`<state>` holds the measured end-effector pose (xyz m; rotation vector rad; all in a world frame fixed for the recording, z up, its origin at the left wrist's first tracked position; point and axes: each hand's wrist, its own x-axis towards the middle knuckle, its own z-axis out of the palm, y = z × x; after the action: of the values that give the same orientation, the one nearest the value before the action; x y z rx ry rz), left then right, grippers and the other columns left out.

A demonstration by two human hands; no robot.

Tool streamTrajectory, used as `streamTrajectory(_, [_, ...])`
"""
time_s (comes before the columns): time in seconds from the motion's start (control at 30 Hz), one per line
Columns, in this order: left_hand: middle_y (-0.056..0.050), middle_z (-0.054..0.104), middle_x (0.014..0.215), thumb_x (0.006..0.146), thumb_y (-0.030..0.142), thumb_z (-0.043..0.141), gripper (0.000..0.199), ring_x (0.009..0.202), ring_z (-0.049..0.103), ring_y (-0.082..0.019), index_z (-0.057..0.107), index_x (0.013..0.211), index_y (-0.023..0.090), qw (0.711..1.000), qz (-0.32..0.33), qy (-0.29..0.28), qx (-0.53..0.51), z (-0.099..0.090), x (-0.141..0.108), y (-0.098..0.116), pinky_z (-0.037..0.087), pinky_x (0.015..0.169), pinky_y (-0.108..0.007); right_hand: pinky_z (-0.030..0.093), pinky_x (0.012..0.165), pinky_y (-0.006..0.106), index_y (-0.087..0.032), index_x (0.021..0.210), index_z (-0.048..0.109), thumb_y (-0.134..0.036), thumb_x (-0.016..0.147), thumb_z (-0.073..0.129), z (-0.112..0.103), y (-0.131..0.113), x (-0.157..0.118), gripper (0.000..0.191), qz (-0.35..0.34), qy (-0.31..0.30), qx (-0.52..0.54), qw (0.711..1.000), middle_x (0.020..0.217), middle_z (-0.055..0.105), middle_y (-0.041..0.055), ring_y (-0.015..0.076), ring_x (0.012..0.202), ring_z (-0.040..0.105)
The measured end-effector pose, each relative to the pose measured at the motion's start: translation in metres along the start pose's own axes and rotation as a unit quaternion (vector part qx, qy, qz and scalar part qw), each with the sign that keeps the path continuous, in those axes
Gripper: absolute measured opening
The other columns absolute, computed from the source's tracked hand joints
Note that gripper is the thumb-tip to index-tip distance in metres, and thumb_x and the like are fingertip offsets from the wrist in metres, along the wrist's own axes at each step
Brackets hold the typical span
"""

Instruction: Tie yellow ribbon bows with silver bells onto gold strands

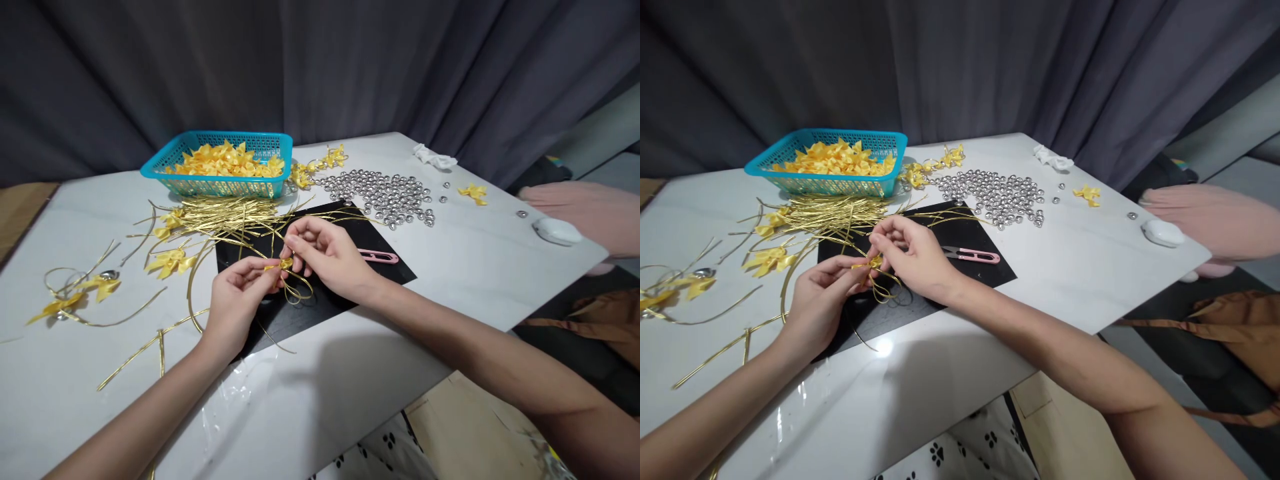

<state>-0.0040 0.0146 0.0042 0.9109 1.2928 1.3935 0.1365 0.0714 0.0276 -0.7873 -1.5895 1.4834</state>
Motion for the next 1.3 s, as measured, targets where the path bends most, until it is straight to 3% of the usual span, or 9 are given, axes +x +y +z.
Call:
streamTrajectory(0.4, [0.002, 0.070, 0.062, 0.068, 0.022, 0.075, 0.006, 0.057, 0.061, -0.008, 0.071, 0.070, 0.017, 1.000, 0.006, -0.013, -0.001, 0.002, 0.000, 0.001, 0.049, 0.058, -0.016, 0.046, 0.052, 0.011, -0.012, 0.069, 0.058, -0.016, 0.088, 0.054, -0.004, 0.001, 0.003, 0.020, 0.120, 0.015, 0.179, 0.976, 0.062, 0.061, -0.0028, 0.0018, 0.051, 0.056])
streamTrajectory(0.6, [0.001, 0.071, 0.064, 0.069, 0.023, 0.074, 0.006, 0.059, 0.063, -0.008, 0.072, 0.072, 0.017, 1.000, -0.002, -0.024, 0.007, 0.001, -0.002, 0.002, 0.049, 0.058, -0.016, 0.046, 0.052, 0.011, -0.012, 0.069, 0.059, -0.017, 0.088, 0.055, -0.014, -0.006, 0.007, 0.020, 0.093, 0.061, 0.175, 0.978, 0.066, 0.062, -0.0023, 0.0017, 0.051, 0.056])
streamTrajectory(1.3, [-0.003, 0.075, 0.068, 0.066, 0.026, 0.076, 0.014, 0.062, 0.067, -0.011, 0.073, 0.074, 0.014, 0.999, -0.032, -0.001, 0.028, 0.005, 0.001, 0.002, 0.051, 0.063, -0.020, 0.051, 0.060, 0.013, -0.016, 0.072, 0.059, -0.019, 0.084, 0.060, -0.023, -0.033, 0.000, 0.012, 0.055, 0.063, 0.222, 0.971, 0.070, 0.061, -0.0034, 0.0026, 0.058, 0.056])
